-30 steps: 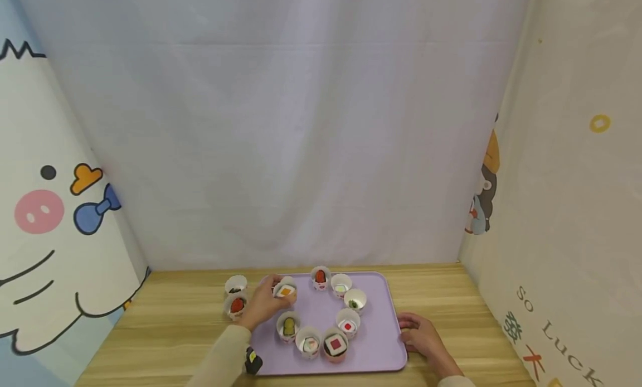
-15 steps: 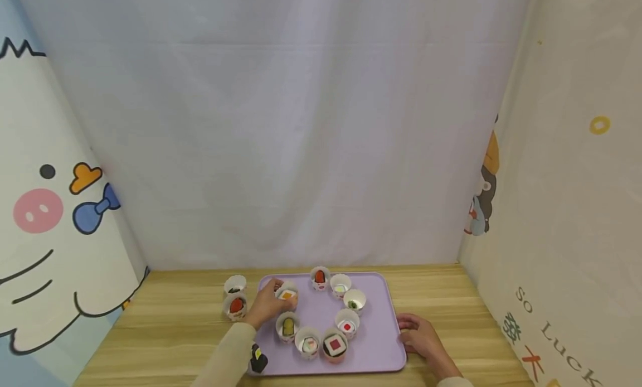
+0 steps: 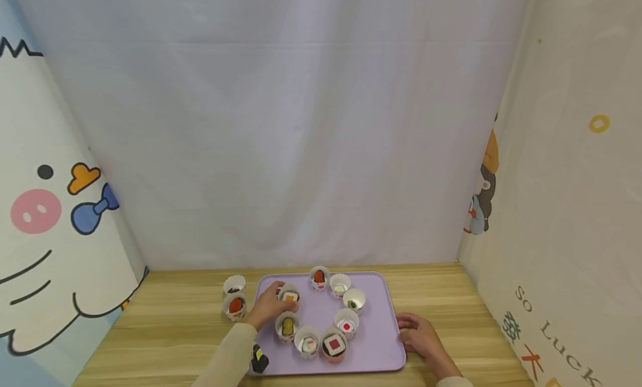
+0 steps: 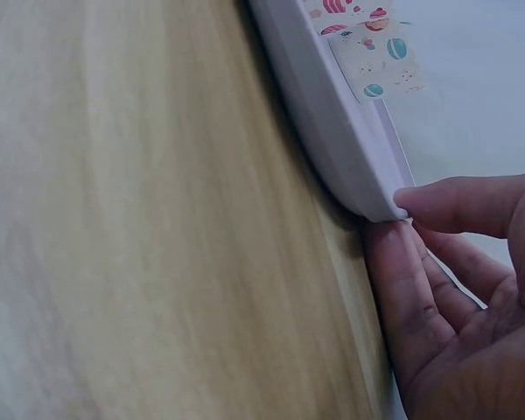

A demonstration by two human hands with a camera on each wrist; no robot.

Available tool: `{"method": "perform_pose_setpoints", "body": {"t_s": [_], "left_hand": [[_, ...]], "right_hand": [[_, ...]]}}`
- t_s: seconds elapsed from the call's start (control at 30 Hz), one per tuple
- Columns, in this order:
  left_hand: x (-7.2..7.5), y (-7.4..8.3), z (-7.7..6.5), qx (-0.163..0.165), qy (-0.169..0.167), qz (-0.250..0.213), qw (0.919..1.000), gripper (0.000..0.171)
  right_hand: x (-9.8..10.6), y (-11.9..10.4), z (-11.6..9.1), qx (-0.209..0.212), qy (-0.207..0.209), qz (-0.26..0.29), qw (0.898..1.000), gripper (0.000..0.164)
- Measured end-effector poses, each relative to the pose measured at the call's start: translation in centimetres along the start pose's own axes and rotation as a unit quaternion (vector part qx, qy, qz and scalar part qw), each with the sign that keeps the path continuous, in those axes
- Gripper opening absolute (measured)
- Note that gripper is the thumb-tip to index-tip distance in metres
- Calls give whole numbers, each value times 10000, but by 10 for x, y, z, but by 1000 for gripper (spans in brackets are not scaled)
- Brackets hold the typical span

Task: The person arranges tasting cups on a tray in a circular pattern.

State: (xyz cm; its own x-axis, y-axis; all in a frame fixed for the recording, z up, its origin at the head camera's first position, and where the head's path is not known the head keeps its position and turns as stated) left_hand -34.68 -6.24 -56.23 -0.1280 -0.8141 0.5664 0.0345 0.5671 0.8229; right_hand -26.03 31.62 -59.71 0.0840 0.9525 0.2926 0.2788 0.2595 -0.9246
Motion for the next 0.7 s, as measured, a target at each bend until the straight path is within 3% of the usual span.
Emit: {"method": "perform_pose_setpoints", "body": {"t_s": [0.3, 0.7], "left_hand": [[-2, -1, -2, -265, 104, 81, 9996, 59], [-4, -6, -11, -553, -222, -146, 9981, 56]], "right_hand": [[0, 1, 0, 57, 2, -49, 10000, 58], [0, 0, -2, -18, -56, -91, 9999, 59]]}}
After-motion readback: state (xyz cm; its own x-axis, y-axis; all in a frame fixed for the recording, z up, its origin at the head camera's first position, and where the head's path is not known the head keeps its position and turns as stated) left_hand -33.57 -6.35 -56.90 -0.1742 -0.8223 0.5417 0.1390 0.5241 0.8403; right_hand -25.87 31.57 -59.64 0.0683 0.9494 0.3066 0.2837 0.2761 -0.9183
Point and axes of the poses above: each hand's wrist, its own z-axis towards the middle knuckle, its own x-axis out of the back of the hand, y = z × x, the point moved 3 cm from there along z, towards the middle knuckle, and after that the axes turned 3 degrees about -z, right-handed, at the moved point
